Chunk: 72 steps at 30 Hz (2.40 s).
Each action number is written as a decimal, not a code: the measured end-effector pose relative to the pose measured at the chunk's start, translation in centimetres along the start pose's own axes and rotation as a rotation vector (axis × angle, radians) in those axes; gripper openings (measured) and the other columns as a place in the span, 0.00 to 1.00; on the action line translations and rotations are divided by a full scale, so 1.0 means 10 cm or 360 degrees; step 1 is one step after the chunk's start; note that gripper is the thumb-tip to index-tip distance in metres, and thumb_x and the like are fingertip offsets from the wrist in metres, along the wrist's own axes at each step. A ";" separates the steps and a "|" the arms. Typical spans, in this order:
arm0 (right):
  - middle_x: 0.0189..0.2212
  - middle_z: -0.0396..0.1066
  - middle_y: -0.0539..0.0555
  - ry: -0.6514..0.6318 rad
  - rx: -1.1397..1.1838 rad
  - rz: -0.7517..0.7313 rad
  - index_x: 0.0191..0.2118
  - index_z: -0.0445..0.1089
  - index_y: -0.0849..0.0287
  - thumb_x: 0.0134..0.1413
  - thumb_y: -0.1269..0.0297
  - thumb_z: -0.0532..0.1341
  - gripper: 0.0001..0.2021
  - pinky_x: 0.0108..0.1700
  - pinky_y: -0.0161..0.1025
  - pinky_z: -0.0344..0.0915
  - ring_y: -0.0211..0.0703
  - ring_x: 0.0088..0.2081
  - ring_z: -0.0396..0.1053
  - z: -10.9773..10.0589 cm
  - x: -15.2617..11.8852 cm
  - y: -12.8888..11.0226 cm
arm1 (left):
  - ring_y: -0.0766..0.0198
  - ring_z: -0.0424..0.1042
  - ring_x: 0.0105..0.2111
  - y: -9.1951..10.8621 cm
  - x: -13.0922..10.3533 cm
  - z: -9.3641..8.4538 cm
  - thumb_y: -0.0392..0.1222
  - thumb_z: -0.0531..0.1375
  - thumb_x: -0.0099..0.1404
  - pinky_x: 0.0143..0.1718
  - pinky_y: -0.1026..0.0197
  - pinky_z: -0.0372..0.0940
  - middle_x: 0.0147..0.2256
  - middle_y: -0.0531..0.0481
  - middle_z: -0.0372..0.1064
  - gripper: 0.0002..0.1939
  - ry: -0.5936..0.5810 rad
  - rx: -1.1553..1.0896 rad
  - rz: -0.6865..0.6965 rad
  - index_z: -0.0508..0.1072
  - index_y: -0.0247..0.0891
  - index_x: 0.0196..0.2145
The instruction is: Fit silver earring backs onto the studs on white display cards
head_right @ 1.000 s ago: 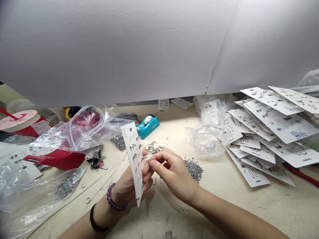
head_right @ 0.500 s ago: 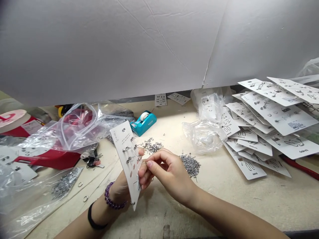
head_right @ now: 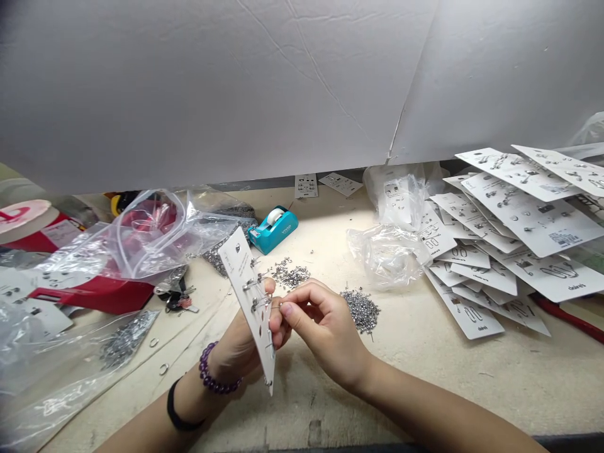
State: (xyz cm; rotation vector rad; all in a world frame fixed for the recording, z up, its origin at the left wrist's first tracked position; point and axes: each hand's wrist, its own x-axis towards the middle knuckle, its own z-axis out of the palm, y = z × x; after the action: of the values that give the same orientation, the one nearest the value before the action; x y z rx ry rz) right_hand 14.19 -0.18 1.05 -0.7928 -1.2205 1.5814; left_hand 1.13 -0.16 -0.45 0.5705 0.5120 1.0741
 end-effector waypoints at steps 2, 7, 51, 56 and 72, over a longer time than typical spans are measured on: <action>0.25 0.69 0.48 -0.0011 0.0052 0.0015 0.30 0.65 0.58 0.53 0.64 0.58 0.05 0.28 0.35 0.70 0.34 0.24 0.69 0.00 0.00 0.00 | 0.75 0.60 0.15 -0.02 0.01 -0.02 0.40 0.63 0.53 0.15 0.74 0.56 0.18 0.59 0.64 0.13 -0.0028 -0.0001 0.0014 0.61 0.41 0.33; 0.22 0.68 0.47 -0.0042 0.0134 0.0144 0.29 0.63 0.59 0.54 0.61 0.58 0.07 0.27 0.35 0.69 0.34 0.22 0.68 0.01 -0.01 -0.02 | 0.76 0.60 0.15 -0.07 0.00 -0.04 0.38 0.61 0.56 0.16 0.74 0.56 0.18 0.59 0.62 0.10 -0.0101 -0.0007 0.0000 0.63 0.39 0.33; 0.28 0.71 0.50 -0.0241 -0.0560 0.0158 0.31 0.68 0.60 0.53 0.68 0.57 0.04 0.34 0.34 0.68 0.35 0.31 0.70 -0.16 0.08 -0.23 | 0.74 0.63 0.17 -0.06 0.01 -0.09 0.39 0.64 0.52 0.19 0.72 0.55 0.18 0.60 0.64 0.16 -0.0048 0.0016 -0.0043 0.61 0.39 0.34; 0.27 0.70 0.49 -0.0219 -0.0707 0.0109 0.30 0.68 0.60 0.52 0.68 0.57 0.03 0.33 0.33 0.67 0.34 0.30 0.69 -0.18 0.08 -0.24 | 0.74 0.63 0.17 -0.07 0.01 -0.09 0.41 0.65 0.51 0.19 0.72 0.56 0.18 0.60 0.64 0.16 -0.0058 0.0030 -0.0044 0.60 0.39 0.33; 0.23 0.72 0.48 -0.0174 -0.0792 -0.0017 0.24 0.67 0.61 0.49 0.74 0.58 0.05 0.29 0.28 0.65 0.31 0.26 0.69 -0.16 0.06 -0.24 | 0.76 0.59 0.17 -0.09 0.02 -0.09 0.38 0.63 0.53 0.18 0.74 0.56 0.18 0.58 0.63 0.13 -0.0024 0.0105 -0.0082 0.61 0.38 0.33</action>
State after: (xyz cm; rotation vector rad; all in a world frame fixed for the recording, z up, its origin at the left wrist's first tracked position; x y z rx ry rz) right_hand 16.16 1.03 2.92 -1.0157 -1.7293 1.3378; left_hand 1.20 -0.17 -1.68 0.6197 0.5479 1.0063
